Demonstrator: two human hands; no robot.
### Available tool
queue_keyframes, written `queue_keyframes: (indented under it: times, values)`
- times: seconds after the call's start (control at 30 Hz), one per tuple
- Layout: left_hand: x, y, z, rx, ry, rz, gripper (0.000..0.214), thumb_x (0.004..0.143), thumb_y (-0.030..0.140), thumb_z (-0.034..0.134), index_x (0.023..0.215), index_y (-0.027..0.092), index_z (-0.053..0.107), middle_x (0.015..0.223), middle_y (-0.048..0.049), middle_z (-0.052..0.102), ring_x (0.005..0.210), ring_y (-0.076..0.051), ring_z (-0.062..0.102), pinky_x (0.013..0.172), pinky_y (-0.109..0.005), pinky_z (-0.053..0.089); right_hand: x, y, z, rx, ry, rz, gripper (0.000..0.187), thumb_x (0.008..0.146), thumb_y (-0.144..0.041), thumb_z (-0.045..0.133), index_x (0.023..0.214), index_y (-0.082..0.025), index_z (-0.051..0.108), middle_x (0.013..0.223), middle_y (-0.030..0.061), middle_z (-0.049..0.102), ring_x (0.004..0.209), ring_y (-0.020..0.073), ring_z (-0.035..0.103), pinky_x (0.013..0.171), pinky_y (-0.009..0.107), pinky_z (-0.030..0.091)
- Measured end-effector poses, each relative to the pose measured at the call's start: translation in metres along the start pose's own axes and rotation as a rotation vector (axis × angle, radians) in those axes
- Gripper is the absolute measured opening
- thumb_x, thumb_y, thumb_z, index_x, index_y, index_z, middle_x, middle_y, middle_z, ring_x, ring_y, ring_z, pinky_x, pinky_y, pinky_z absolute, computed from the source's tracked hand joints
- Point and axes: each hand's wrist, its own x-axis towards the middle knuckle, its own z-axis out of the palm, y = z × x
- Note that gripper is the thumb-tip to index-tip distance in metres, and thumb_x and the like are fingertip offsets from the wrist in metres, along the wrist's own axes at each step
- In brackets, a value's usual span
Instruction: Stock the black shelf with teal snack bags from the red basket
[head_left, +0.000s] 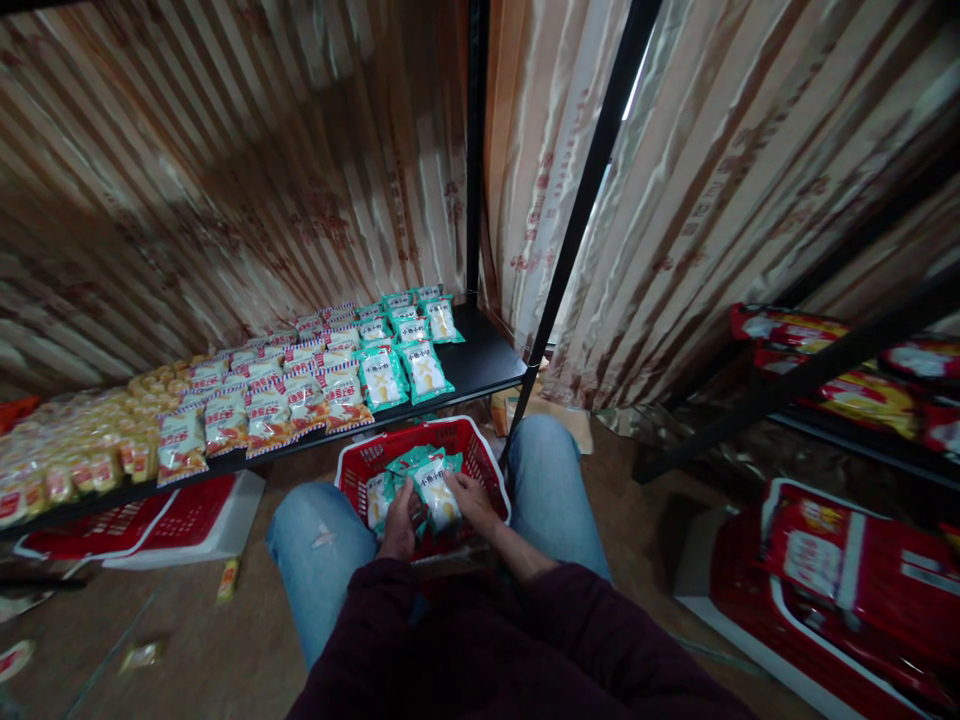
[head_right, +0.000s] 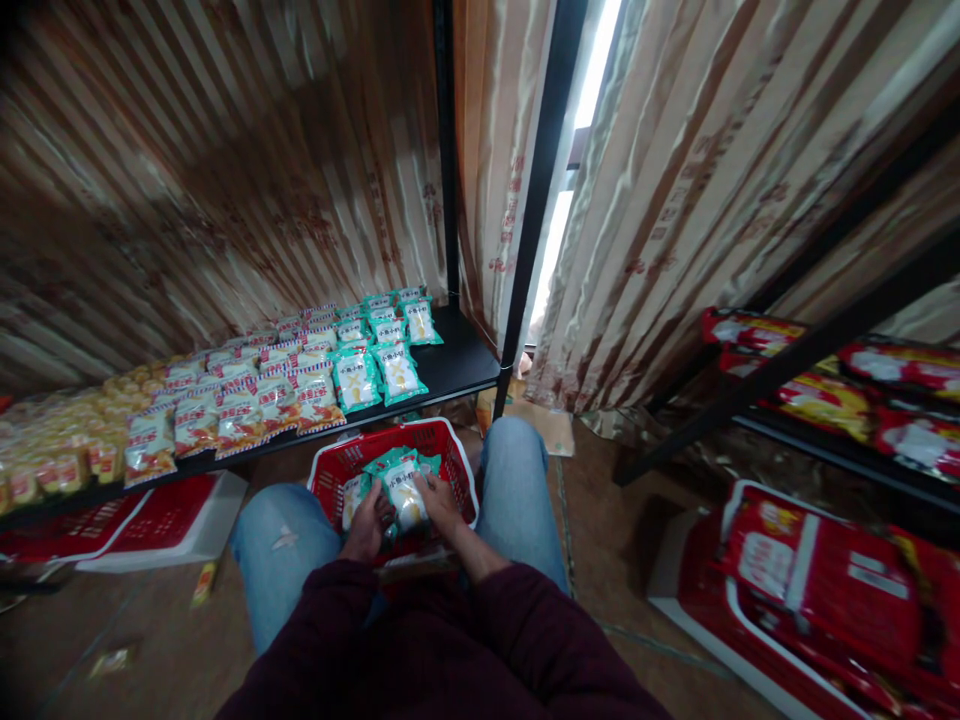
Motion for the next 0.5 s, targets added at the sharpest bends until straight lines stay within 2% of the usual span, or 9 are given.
queue_keyframes:
  times: [0.07,0.13,0.27,0.37,0.5]
  values:
    - [-0.006,-0.0021,0.0036,0.036,-0.132,0.004,0.041,0.073,0.045,0.069,0.102,0.017,0.063,0.099,-0.0092,0.07,0.089,-0.021,0.067,0.082,-0.033,0.051,0.0004,-0.001,-0.0014,-0.025,0.032,-0.002,0.053,0.07,-0.067,0.049,0.069,-0.016,0.062,0.064,0.0033,0.062,0.062,0.0174,0.055,0.056,0.028,0.041]
    - [-0.0095,-0.0038,0.0057,0.063,-0.205,0.022,0.045,0.068,0.042,0.075,0.104,0.017,0.063,0.104,-0.0094,0.07,0.097,-0.022,0.066,0.087,-0.034,0.05,0.0008,-0.0019,-0.0025,-0.072,0.05,-0.009,0.054,0.071,-0.068,0.047,0.068,-0.016,0.063,0.067,0.0046,0.064,0.065,0.0189,0.057,0.058,0.028,0.042]
    - [-0.0082,-0.0044,0.0049,0.081,-0.15,0.022,0.043,0.06,0.034,0.08,0.095,0.015,0.064,0.096,-0.0093,0.071,0.097,-0.024,0.066,0.088,-0.035,0.051,0.0003,-0.0026,-0.0019,-0.136,0.032,-0.004,0.055,0.074,-0.068,0.042,0.069,-0.017,0.062,0.072,0.0053,0.066,0.072,0.0202,0.059,0.061,0.028,0.042]
    - [-0.006,-0.0016,0.0033,0.076,-0.102,0.06,0.035,0.063,0.032,0.077,0.092,0.016,0.064,0.093,-0.0088,0.071,0.098,-0.025,0.066,0.089,-0.036,0.051,-0.0008,-0.0017,0.0002,-0.189,0.019,-0.044,0.053,0.078,-0.065,0.04,0.072,-0.018,0.063,0.074,0.0041,0.067,0.075,0.0201,0.059,0.064,0.028,0.042]
    - [-0.009,0.0033,0.0058,0.091,-0.095,0.064,0.023,0.07,0.029,0.071,0.088,0.017,0.066,0.099,-0.012,0.07,0.107,-0.027,0.062,0.095,-0.038,0.047,-0.0009,0.0001,0.0015,-0.307,0.036,-0.071,0.05,0.082,-0.061,0.038,0.071,-0.018,0.063,0.072,0.005,0.067,0.072,0.0195,0.06,0.064,0.028,0.041]
